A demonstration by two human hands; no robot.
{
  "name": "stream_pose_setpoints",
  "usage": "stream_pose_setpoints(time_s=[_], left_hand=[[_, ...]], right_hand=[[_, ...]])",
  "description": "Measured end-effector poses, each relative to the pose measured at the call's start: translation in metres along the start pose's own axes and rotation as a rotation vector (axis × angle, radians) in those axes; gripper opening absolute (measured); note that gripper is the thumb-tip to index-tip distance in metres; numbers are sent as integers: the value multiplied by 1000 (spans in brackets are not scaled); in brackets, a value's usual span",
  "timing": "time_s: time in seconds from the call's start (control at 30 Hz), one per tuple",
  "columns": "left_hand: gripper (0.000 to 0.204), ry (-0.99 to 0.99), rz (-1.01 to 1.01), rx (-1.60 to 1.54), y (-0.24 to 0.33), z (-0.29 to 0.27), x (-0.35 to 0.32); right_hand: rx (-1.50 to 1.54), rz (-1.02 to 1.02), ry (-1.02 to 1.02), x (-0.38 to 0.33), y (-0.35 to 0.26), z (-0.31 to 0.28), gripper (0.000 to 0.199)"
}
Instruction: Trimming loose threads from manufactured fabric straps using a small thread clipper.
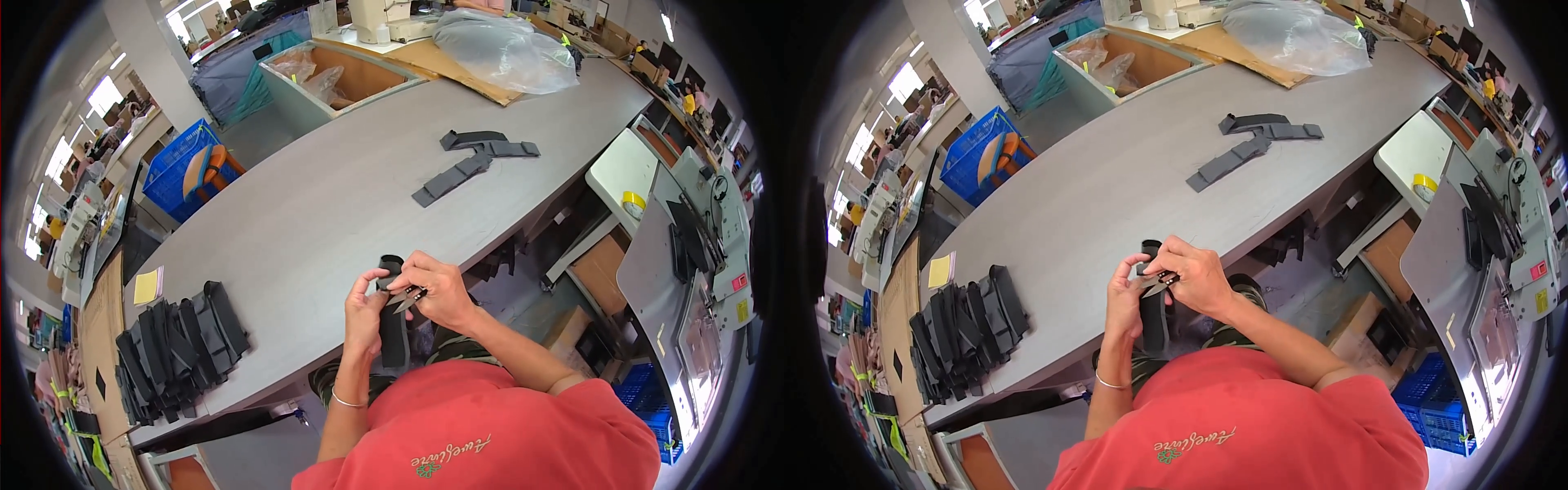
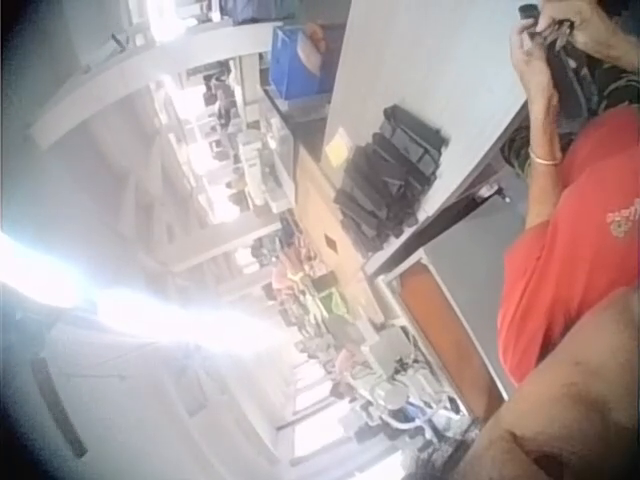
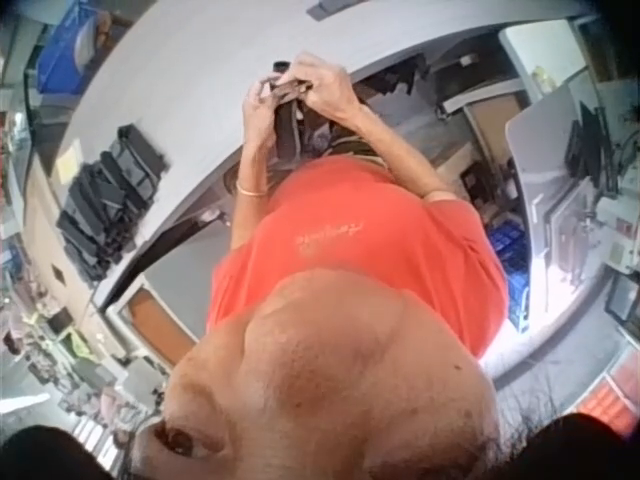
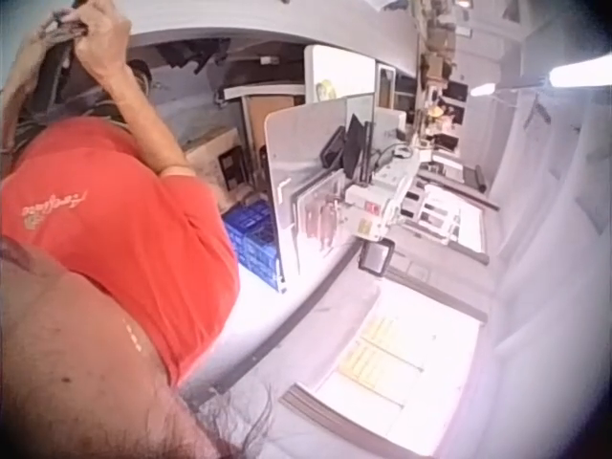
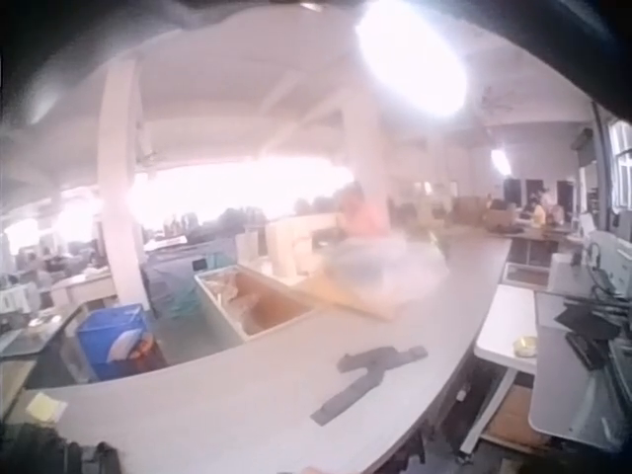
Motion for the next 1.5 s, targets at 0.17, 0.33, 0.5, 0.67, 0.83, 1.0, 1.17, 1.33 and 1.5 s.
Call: stream_pose_setpoints(time_s=[0.17, 0.33, 0.5, 0.67, 0.83, 1.0, 1.17, 1.33, 1.5], left_hand=[[17, 56, 85, -282, 11, -13, 3], [22, 34, 83, -124, 25, -1, 5], [48, -3, 271, 22, 30, -6, 6], [60, -9, 343, 90, 34, -2, -1], [59, 6, 441, 229, 34, 1, -3], [59, 39, 468, 337, 34, 5, -2], [57, 55, 446, 422, 36, 6, -5], [57, 50, 410, 436, 37, 7, -6], [54, 50, 409, 395, 41, 13, -6]], right_hand=[[67, -32, 68, -6, 4, 13, 31], [70, -4, 6, -6, -1, 14, 35], [418, 291, -179, -11, 16, 16, 20], [215, 295, -158, 0, 10, -4, 27], [147, 323, -199, 2, 11, -1, 21], [-8, 341, -169, 5, 5, 1, 15], [-97, 291, -137, 7, 2, 3, 14], [-145, 243, -105, 6, 0, 5, 13], [-179, 199, -58, 9, -3, 1, 11]])
Point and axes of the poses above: each hand's wrist, its own x-axis towards the middle knuckle, its own z-axis out of the palm, y = z × x, the point moved 6 cm from there along x, towards the middle knuckle, and after that the axes turned 6 degrees about -x, right-handed, at the moved point
